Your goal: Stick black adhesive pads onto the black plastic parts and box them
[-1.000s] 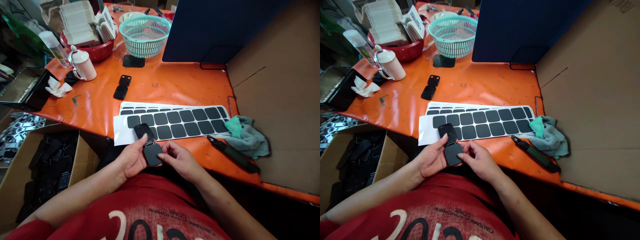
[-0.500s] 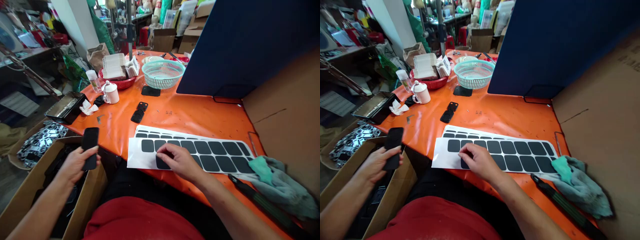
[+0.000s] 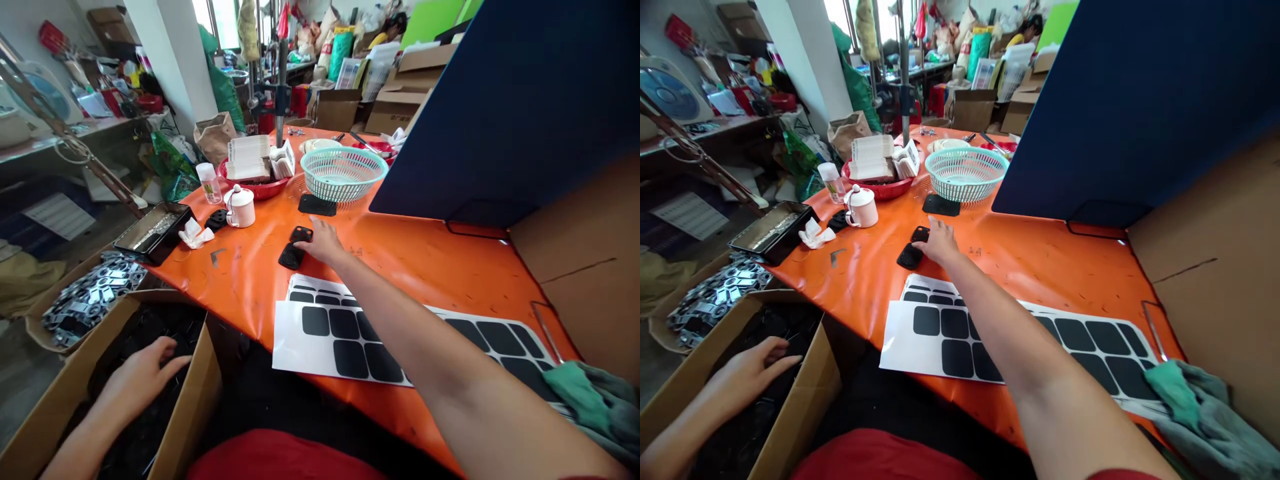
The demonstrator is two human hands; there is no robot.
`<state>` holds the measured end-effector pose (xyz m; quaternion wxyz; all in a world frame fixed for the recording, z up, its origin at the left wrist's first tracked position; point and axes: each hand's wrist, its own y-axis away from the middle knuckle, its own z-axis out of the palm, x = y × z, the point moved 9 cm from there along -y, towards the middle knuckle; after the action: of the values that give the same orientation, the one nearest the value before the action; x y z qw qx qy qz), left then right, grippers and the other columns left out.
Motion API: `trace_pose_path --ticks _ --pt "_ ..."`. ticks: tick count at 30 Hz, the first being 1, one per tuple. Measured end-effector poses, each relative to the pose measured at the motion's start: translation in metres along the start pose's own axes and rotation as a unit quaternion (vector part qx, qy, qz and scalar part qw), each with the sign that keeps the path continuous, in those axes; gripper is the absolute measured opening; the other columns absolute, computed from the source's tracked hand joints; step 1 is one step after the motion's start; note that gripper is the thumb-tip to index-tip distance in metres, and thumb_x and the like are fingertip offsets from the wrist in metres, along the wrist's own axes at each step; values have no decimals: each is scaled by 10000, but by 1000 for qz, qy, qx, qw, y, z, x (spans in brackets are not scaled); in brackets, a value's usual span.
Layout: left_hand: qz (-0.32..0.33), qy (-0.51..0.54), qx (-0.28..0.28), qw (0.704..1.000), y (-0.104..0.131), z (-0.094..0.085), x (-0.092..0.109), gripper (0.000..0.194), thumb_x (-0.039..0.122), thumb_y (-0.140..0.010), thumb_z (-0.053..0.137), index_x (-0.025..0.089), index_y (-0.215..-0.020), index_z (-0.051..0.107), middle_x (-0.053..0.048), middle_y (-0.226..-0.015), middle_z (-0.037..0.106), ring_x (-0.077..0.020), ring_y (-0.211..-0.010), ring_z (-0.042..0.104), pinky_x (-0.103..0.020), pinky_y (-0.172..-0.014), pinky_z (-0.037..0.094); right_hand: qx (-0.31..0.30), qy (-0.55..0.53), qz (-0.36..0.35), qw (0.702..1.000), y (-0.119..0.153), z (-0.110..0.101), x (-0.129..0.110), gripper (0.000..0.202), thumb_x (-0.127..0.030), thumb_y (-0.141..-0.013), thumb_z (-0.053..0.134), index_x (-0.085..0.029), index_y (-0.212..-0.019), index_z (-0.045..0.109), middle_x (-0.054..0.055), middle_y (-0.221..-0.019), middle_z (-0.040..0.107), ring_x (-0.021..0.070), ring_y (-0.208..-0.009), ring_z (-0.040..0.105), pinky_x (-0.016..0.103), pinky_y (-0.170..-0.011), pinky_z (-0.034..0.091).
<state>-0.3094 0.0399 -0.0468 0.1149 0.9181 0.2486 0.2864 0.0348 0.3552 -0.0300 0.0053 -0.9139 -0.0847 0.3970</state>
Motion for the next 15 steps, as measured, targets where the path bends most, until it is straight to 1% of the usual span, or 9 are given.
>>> trace_pose_path --ticks 2,3,4,5,7,8,10,13,15 --pt "51 68 -57 995 9 26 43 404 548 -725 704 205 -937 677 -86 -929 745 -306 -959 684 -372 -859 500 -6 -19 35 999 -13 5 7 764 -181 -590 898 -122 -1273 561 194 -1344 521 399 -1305 395 537 -1099 312" --pt "69 108 -89 988 14 38 64 381 526 -744 702 201 -942 680 -82 -928 742 -284 -942 684 -357 -856 504 -12 -34 54 998 -17 7 11 726 -157 -578 899 -115 -1231 584 188 -1299 553 381 -1260 452 524 -1074 351" --pt "82 147 -122 978 21 48 83 365 500 -752 707 196 -954 686 -80 -936 739 -267 -935 682 -345 -856 505 -19 -52 72 996 -18 8 16 646 -156 -600 889 -115 -1180 605 169 -1237 591 347 -1192 516 503 -1036 399" --pt "87 186 -156 966 28 57 99 347 473 -753 719 191 -955 692 -80 -939 738 -254 -929 679 -335 -848 507 -26 -73 89 993 -18 9 20 531 -179 -654 864 -118 -1122 622 139 -1162 625 301 -1105 575 474 -982 451" --pt "86 259 -222 936 39 73 123 330 436 -749 740 180 -953 698 -84 -943 736 -232 -910 676 -316 -826 507 -40 -123 117 985 -13 8 28 278 -243 -795 770 -129 -1005 629 66 -988 657 206 -905 635 392 -834 528" --pt "80 289 -247 922 43 79 131 334 430 -748 748 175 -956 697 -86 -941 736 -219 -886 677 -304 -800 507 -45 -151 128 979 -8 5 30 197 -265 -845 721 -134 -953 620 38 -904 653 172 -811 636 347 -755 538" --pt "69 332 -271 901 46 88 141 370 451 -749 757 162 -969 689 -91 -924 737 -193 -819 677 -277 -733 497 -47 -206 141 967 6 -5 32 175 -296 -873 683 -149 -874 588 3 -782 626 128 -677 610 275 -641 508" --pt "56 385 -262 883 40 95 147 458 539 -750 744 137 -959 679 -104 -883 738 -173 -750 668 -255 -667 474 -47 -281 137 949 37 -29 26 231 -341 -818 716 -181 -827 550 -16 -730 611 99 -619 584 228 -588 456" --pt "37 448 -246 859 34 96 149 504 594 -765 710 127 -951 669 -112 -877 735 -175 -740 667 -263 -672 480 -59 -319 126 937 63 -45 19 256 -370 -774 734 -194 -833 558 -13 -762 628 101 -640 592 228 -594 458"
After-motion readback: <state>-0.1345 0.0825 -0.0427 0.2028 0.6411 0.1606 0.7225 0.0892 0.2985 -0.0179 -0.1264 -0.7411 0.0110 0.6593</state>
